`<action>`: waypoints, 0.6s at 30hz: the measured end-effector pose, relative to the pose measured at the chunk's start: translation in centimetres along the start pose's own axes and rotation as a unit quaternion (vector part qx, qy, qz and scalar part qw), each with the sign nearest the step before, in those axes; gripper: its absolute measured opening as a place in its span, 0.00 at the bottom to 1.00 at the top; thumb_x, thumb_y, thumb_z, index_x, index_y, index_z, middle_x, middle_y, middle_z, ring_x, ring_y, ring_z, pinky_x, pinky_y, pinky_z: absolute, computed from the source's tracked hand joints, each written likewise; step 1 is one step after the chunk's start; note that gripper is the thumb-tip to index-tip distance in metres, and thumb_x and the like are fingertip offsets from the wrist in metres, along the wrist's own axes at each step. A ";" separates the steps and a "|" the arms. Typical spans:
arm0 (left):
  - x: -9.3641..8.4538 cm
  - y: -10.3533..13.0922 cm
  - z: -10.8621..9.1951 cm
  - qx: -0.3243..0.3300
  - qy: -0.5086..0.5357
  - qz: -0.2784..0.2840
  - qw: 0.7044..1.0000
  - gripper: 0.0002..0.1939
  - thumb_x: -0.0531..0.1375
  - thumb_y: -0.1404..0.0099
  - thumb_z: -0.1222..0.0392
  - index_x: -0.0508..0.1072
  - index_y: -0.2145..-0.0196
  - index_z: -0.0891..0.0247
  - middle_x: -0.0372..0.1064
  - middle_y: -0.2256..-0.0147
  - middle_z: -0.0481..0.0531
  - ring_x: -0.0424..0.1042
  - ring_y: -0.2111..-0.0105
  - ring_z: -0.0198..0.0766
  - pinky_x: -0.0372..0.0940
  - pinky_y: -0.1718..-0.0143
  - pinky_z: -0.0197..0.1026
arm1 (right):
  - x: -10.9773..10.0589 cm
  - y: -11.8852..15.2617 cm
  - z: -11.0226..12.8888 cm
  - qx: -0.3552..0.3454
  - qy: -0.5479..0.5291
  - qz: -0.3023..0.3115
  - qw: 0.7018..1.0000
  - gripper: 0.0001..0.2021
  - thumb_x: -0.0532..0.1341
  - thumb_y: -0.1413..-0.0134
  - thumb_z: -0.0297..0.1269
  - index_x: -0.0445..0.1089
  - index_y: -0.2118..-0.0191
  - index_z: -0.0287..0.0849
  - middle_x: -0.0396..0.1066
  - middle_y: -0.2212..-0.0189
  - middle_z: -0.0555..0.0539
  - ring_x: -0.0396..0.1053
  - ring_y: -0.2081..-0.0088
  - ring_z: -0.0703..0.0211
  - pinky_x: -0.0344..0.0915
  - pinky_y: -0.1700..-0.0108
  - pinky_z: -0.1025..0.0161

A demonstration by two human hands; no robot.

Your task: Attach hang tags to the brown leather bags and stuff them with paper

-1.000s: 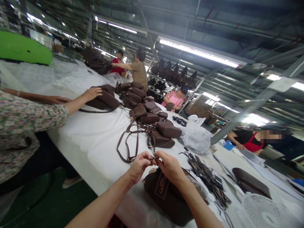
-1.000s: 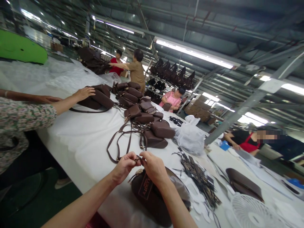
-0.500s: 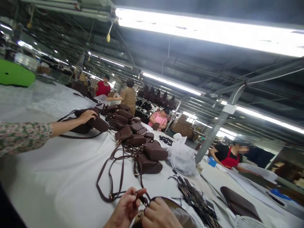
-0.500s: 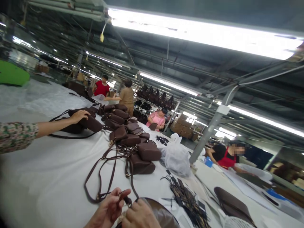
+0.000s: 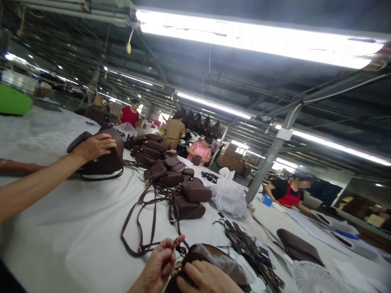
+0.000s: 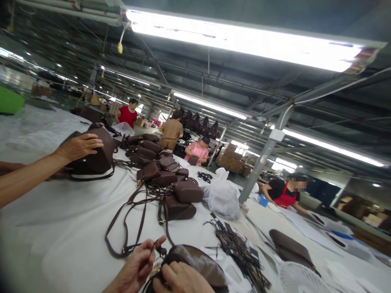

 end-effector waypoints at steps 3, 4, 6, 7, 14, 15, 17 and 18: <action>0.1 0.3 -0.1 -0.009 -0.054 0.003 0.998 0.07 0.60 0.58 0.74 0.68 0.79 0.68 0.77 0.59 0.56 0.46 0.89 0.15 0.35 0.88 0.26 | -1.2 -0.6 -0.1 0.000 -0.009 0.013 1.000 0.02 0.58 0.40 0.31 0.64 0.63 0.43 0.68 0.71 0.53 0.65 0.74 0.62 0.57 0.74 0.62; 0.2 0.3 -0.2 -0.011 -0.070 0.004 0.997 0.06 0.60 0.58 0.75 0.69 0.79 0.68 0.76 0.59 0.57 0.48 0.89 0.15 0.35 0.88 0.26 | -1.4 -0.7 -0.2 0.004 -0.017 0.024 1.000 0.02 0.57 0.40 0.29 0.64 0.62 0.43 0.68 0.70 0.52 0.65 0.73 0.62 0.57 0.73 0.62; 0.2 0.4 -0.4 -0.015 -0.096 0.006 0.995 0.07 0.59 0.59 0.76 0.70 0.79 0.69 0.76 0.60 0.56 0.49 0.89 0.15 0.36 0.89 0.26 | -1.3 -0.7 -0.6 0.025 -0.028 0.053 0.998 0.09 0.56 0.40 0.26 0.65 0.55 0.41 0.70 0.65 0.49 0.67 0.69 0.60 0.59 0.71 0.62; 0.2 0.4 -0.5 -0.018 -0.106 0.007 0.994 0.07 0.59 0.59 0.76 0.71 0.79 0.69 0.76 0.61 0.55 0.50 0.89 0.16 0.36 0.89 0.26 | -1.2 -0.7 -0.7 0.035 -0.037 0.069 0.996 0.13 0.55 0.40 0.26 0.64 0.50 0.39 0.71 0.62 0.47 0.67 0.68 0.59 0.60 0.70 0.61; -0.5 0.2 0.0 -0.063 -0.113 0.008 0.992 0.15 0.67 0.51 0.69 0.77 0.63 0.71 0.58 0.84 0.40 0.50 0.88 0.18 0.36 0.89 0.25 | -0.9 -1.1 -2.3 0.206 -0.267 0.013 0.941 0.12 0.55 0.43 0.24 0.72 0.60 0.46 0.68 0.46 0.48 0.64 0.48 0.53 0.64 0.48 0.56; -0.4 0.1 0.2 -0.059 -0.101 0.019 0.993 0.15 0.68 0.51 0.69 0.77 0.63 0.70 0.57 0.83 0.39 0.49 0.88 0.18 0.37 0.89 0.25 | -0.8 -1.4 -2.4 0.232 -0.310 -0.011 0.922 0.12 0.55 0.43 0.24 0.72 0.60 0.46 0.71 0.49 0.48 0.64 0.46 0.54 0.61 0.44 0.54; 0.1 0.1 0.7 -0.054 -0.076 0.051 0.994 0.14 0.69 0.51 0.68 0.76 0.65 0.70 0.56 0.83 0.39 0.48 0.88 0.17 0.38 0.88 0.25 | -0.6 -2.2 -2.3 0.267 -0.382 -0.041 0.884 0.12 0.55 0.43 0.25 0.72 0.60 0.47 0.75 0.56 0.49 0.67 0.50 0.57 0.56 0.39 0.51; 0.2 0.1 0.9 -0.052 -0.060 0.059 0.995 0.13 0.70 0.51 0.67 0.75 0.67 0.70 0.56 0.83 0.39 0.49 0.88 0.18 0.40 0.88 0.25 | -0.3 -2.6 -2.3 0.283 -0.411 -0.051 0.865 0.11 0.55 0.43 0.26 0.72 0.60 0.47 0.76 0.60 0.50 0.70 0.54 0.58 0.54 0.38 0.50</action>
Point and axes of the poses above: each hand's wrist, its own y-axis away from the middle knuckle, its own x-axis out of the palm, z = x × y, the point moved 5 cm from there along -y, towards the middle knuckle
